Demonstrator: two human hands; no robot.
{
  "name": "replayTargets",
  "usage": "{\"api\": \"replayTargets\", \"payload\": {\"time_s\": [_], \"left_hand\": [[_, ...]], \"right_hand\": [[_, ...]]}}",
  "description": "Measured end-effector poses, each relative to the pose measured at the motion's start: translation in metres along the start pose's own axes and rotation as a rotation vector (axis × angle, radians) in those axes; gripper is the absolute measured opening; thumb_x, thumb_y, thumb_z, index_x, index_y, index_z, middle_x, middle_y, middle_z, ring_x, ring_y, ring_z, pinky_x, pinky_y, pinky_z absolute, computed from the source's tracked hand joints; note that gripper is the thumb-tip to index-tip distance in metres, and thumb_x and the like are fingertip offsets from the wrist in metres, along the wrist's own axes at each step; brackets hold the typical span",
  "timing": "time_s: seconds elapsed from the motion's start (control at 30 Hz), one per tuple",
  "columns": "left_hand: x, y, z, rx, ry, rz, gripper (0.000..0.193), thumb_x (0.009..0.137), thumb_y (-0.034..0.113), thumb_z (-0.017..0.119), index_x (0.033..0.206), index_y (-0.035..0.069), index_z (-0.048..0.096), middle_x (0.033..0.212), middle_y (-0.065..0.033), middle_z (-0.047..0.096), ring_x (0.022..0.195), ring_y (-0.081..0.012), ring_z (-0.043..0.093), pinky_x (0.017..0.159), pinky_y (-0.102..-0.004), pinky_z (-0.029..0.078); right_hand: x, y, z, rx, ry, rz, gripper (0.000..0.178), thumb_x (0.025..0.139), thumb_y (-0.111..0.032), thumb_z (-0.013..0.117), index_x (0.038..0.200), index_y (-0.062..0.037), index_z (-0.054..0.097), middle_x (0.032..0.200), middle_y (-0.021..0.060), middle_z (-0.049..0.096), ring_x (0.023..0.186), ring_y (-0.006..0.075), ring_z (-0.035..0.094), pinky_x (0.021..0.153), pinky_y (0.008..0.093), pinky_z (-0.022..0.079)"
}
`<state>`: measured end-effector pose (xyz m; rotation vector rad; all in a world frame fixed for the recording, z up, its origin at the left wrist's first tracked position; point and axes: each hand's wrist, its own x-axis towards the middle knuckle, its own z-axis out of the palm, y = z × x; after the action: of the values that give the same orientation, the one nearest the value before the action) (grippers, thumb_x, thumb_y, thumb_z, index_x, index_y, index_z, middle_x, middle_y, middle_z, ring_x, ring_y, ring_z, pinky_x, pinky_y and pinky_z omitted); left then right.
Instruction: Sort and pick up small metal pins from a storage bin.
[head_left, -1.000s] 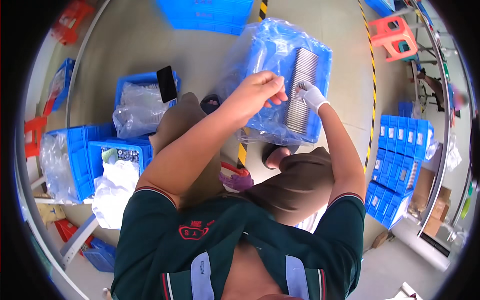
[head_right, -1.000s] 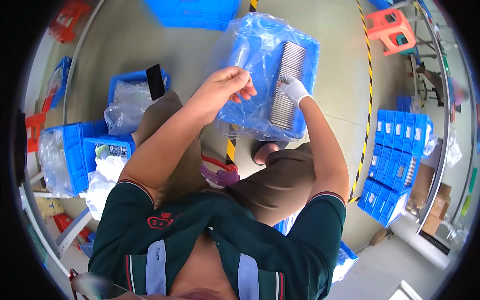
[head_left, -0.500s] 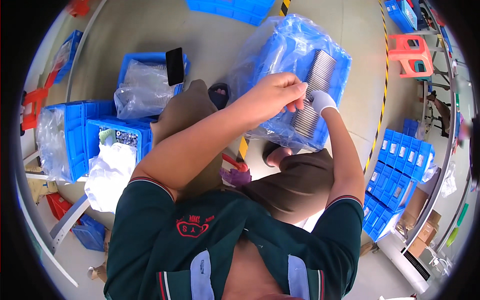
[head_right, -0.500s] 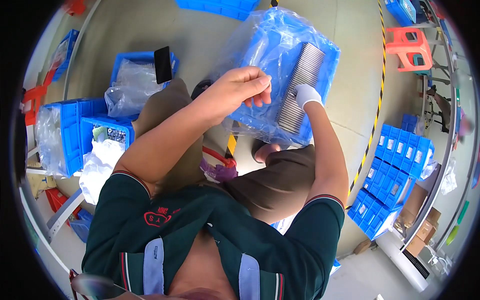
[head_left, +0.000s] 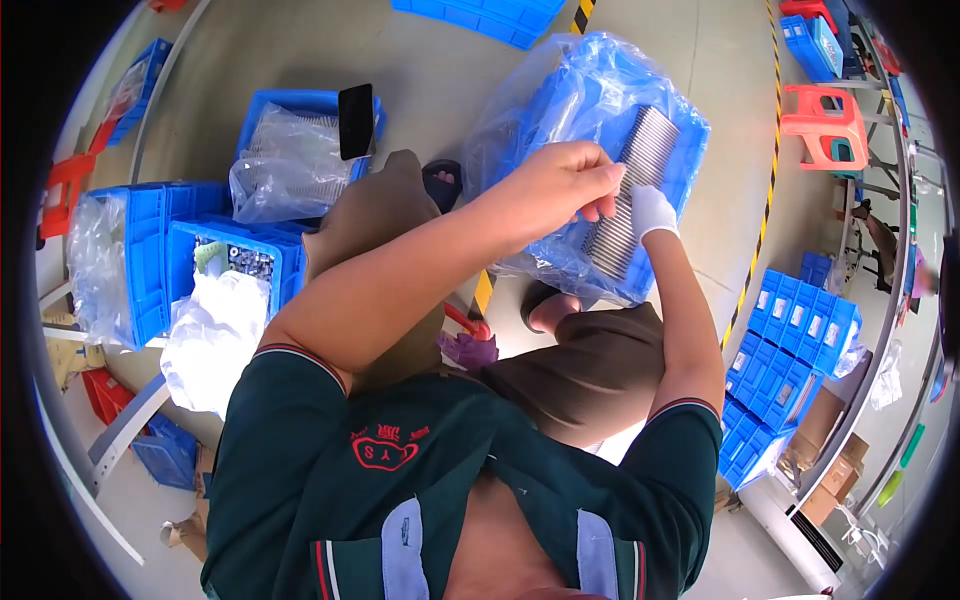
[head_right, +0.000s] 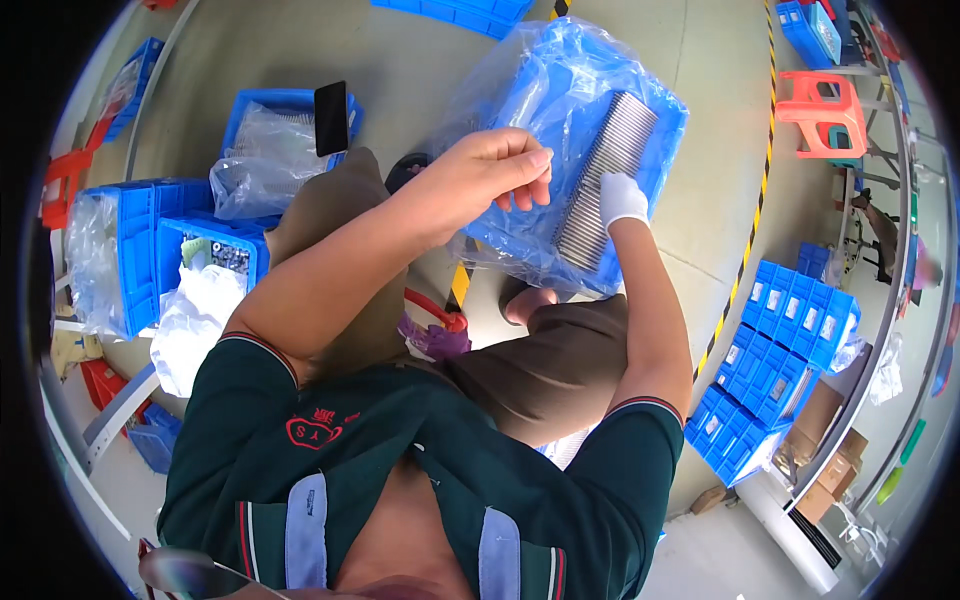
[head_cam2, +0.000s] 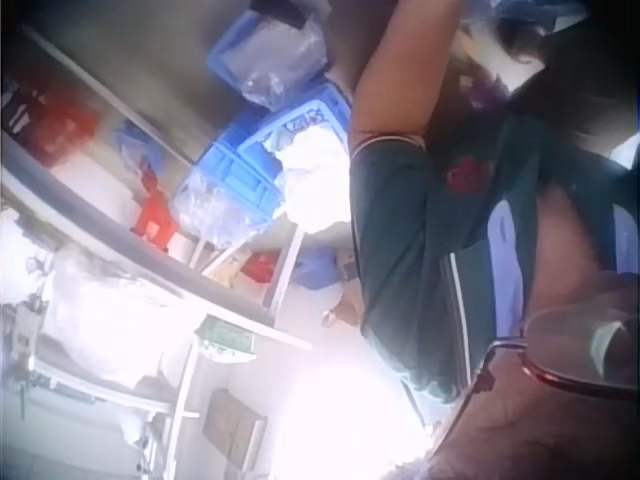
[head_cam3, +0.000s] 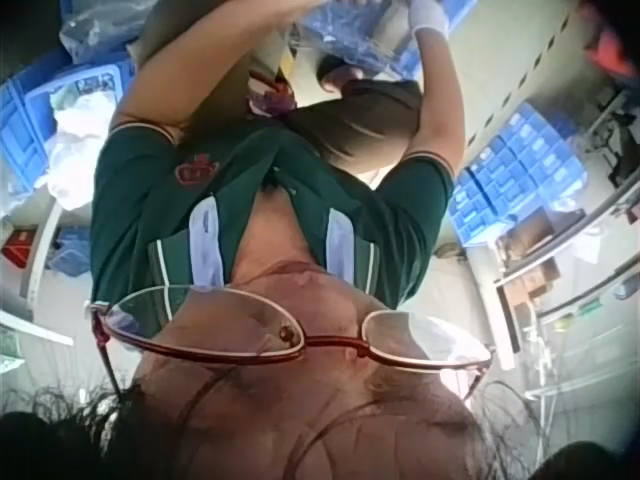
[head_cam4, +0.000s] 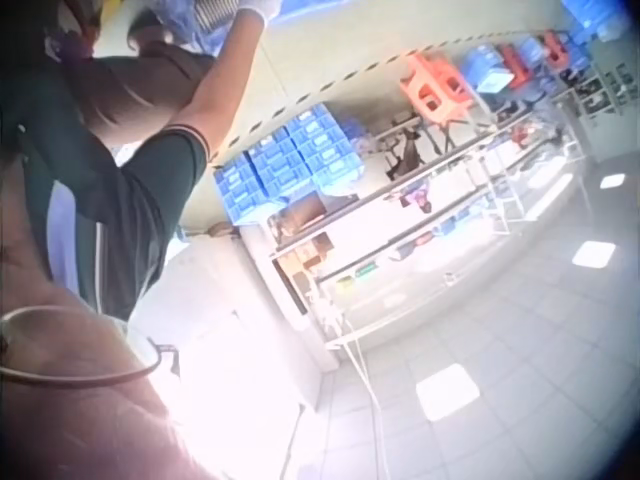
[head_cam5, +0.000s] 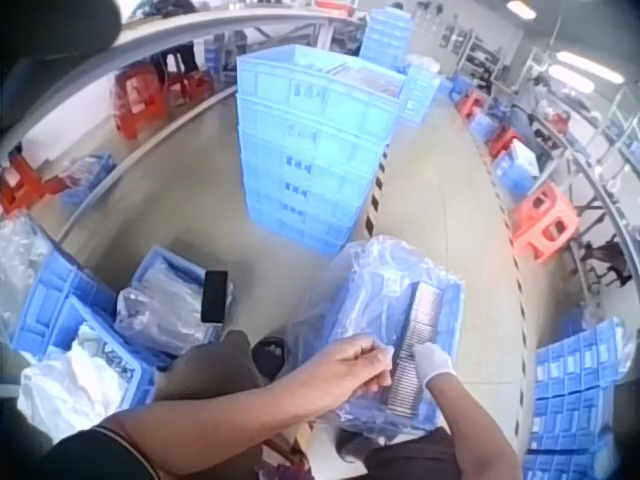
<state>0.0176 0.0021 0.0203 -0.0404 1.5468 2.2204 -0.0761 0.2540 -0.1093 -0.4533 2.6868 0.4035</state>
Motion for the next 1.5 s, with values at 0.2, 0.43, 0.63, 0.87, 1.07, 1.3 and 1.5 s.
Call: {"api": "replayTargets", "payload": {"time_s": [0.2,0.43,0.63,0.87,1.07,1.3,1.5], "left_hand": [[0.000,0.001,0.001,-0.017,0.007,0.004,0.024,0.087,0.027,0.044,0.078,0.007,0.053,0.074,-0.0014,0.056,0.068,-0.0086,0.046,0.062,-0.0222,0.037],[0.000,0.000,-0.001,-0.008,0.002,0.019,0.024,0.087,0.027,0.045,0.078,0.007,0.053,0.074,-0.0014,0.056,0.068,-0.0083,0.047,0.062,-0.0223,0.037],[0.000,0.000,-0.002,-0.032,-0.004,0.026,0.023,0.086,0.027,0.045,0.079,0.006,0.053,0.074,-0.0013,0.056,0.068,-0.0083,0.047,0.062,-0.0221,0.037],[-0.002,0.002,-0.003,-0.044,-0.002,0.025,0.023,0.086,0.026,0.045,0.080,0.006,0.054,0.075,-0.0013,0.056,0.069,-0.0082,0.046,0.063,-0.0219,0.037],[-0.001,0.001,-0.004,-0.022,-0.001,0.033,0.024,0.086,0.027,0.045,0.080,0.005,0.054,0.076,-0.0017,0.056,0.069,-0.0083,0.047,0.062,-0.0220,0.037],[-0.003,0.002,-0.006,-0.038,0.005,0.047,0.025,0.086,0.027,0.046,0.080,0.005,0.054,0.076,-0.0019,0.056,0.068,-0.0081,0.047,0.062,-0.0217,0.037],[0.001,0.003,0.000,-0.042,-0.032,0.060,0.025,0.086,0.028,0.046,0.081,0.005,0.054,0.076,-0.0015,0.056,0.068,-0.0078,0.047,0.062,-0.0215,0.037]], "right_hand": [[0.007,0.009,0.006,-0.014,0.024,-0.018,0.017,0.079,-0.007,0.043,0.084,-0.0067,0.059,0.087,0.0159,0.059,0.085,0.0315,0.059,0.071,0.0404,0.049],[0.010,0.008,0.006,-0.049,0.074,-0.030,0.017,0.079,-0.008,0.044,0.083,-0.0074,0.060,0.086,0.0144,0.060,0.083,0.0302,0.059,0.068,0.0390,0.050],[0.011,0.006,0.014,-0.116,0.079,0.001,0.015,0.078,-0.008,0.046,0.080,-0.0076,0.061,0.084,0.0138,0.060,0.080,0.0287,0.061,0.067,0.0383,0.050],[0.009,0.004,0.012,-0.125,0.093,-0.017,0.015,0.078,-0.008,0.047,0.078,-0.0066,0.061,0.083,0.0128,0.061,0.079,0.0282,0.061,0.066,0.0372,0.051],[0.019,-0.001,0.004,-0.125,0.112,-0.154,0.016,0.077,-0.010,0.047,0.087,-0.0093,0.060,0.093,0.0085,0.060,0.090,0.0230,0.058,0.067,0.0367,0.049],[0.019,-0.018,-0.007,-0.359,0.013,-0.429,0.017,0.076,-0.015,0.048,0.087,-0.0138,0.061,0.098,-0.0008,0.057,0.109,0.0164,0.045,0.076,0.0329,0.042],[0.039,0.017,0.051,0.092,0.142,-0.461,0.015,0.076,-0.017,0.048,0.080,-0.0144,0.063,0.097,-0.0020,0.058,0.110,0.0167,0.044,0.079,0.0339,0.040]]}}
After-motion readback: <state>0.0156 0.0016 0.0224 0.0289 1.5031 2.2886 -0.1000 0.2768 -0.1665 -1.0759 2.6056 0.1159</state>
